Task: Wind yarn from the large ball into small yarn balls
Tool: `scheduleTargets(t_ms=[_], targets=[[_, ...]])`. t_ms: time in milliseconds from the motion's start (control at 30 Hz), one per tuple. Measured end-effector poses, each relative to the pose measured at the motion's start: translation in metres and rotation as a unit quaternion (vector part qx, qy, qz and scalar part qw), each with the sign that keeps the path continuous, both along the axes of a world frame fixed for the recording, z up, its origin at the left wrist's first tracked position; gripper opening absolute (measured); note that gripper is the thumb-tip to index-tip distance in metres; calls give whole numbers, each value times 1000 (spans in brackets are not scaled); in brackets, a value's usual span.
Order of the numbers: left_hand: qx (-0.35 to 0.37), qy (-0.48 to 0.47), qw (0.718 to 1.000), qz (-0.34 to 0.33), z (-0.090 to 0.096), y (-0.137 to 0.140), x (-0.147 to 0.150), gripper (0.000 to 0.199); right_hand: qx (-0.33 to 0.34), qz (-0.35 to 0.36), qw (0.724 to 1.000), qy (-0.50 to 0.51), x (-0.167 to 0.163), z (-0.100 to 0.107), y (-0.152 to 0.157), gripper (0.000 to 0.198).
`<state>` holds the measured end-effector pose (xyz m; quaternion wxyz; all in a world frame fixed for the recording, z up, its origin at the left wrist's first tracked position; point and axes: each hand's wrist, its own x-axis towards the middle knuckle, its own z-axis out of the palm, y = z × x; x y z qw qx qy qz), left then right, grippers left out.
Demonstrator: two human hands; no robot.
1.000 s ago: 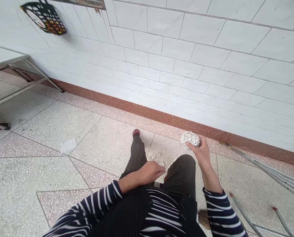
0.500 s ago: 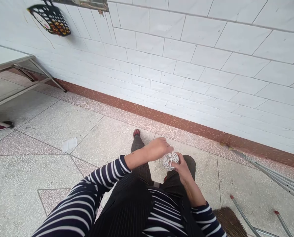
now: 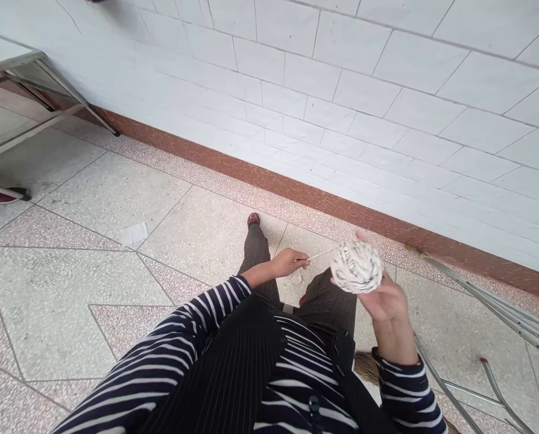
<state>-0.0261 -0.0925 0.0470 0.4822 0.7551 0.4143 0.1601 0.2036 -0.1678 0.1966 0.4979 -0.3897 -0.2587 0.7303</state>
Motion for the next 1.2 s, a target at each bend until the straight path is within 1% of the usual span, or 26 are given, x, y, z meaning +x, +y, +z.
scheduleTargets(t_ms=[67,133,167,200,233,267,300,333,367,400,433,467,533,600,633,700,767,833,900,967,1033,1100,1200], targets=[[-11,0,1000,19,-2,1,-1,28,26,-23,999,-33,5,16,2,83],[-14,18,999,31,-2,0,-3,28,69,-73,990,-98,9,23,7,74],[-12,26,999,27,-1,-2,-4,29,98,-102,980,-142,10,24,12,71],[-6,28,1000,12,2,-6,-5,30,127,-131,964,-194,12,23,18,71],[6,23,1000,-14,5,-10,-4,30,152,-159,941,-256,13,21,25,74],[26,15,999,-45,9,-16,-3,31,166,-189,912,-325,14,16,34,77],[57,10,996,-73,14,-21,-2,31,161,-214,877,-400,15,10,43,80],[95,12,991,-93,21,-26,0,32,144,-224,838,-476,15,2,51,84],[139,21,984,-106,28,-30,2,33,112,-216,806,-539,14,-8,58,86],[186,36,975,-112,36,-32,4,34,68,-195,794,-571,12,-20,63,87],[233,52,964,-116,43,-31,6,35,39,-175,800,-573,9,-33,65,88],[273,64,952,-119,51,-28,7,36,20,-156,812,-562,5,-46,65,88],[325,78,935,-120,61,-15,6,38,-12,-96,851,-517,-4,-73,55,86],[331,83,934,-109,65,2,3,36,-44,-13,899,-436,-13,-95,39,78],[318,83,939,-100,63,10,1,34,-58,24,920,-387,-16,-102,30,74],[268,73,957,-85,56,20,-2,29,-73,70,951,-294,-19,-110,13,65],[198,48,976,-75,44,21,-3,26,-75,79,969,-222,-18,-107,2,62],[126,7,991,-48,33,17,-2,27,-68,68,980,-173,-14,-96,-2,66],[68,-40,997,4,24,11,-1,27,-55,60,989,-125,-8,-82,-2,75],[20,-82,995,46,19,7,1,29,-43,60,994,-79,-5,-68,1,86],[-18,-114,991,63,18,5,2,30,-37,64,996,-49,-6,-58,4,92],[-42,-136,988,66,18,6,3,31,-36,64,996,-44,-9,-53,7,91],[-49,-148,985,78,18,8,3,32,-36,50,996,-58,-15,-50,8,88]])
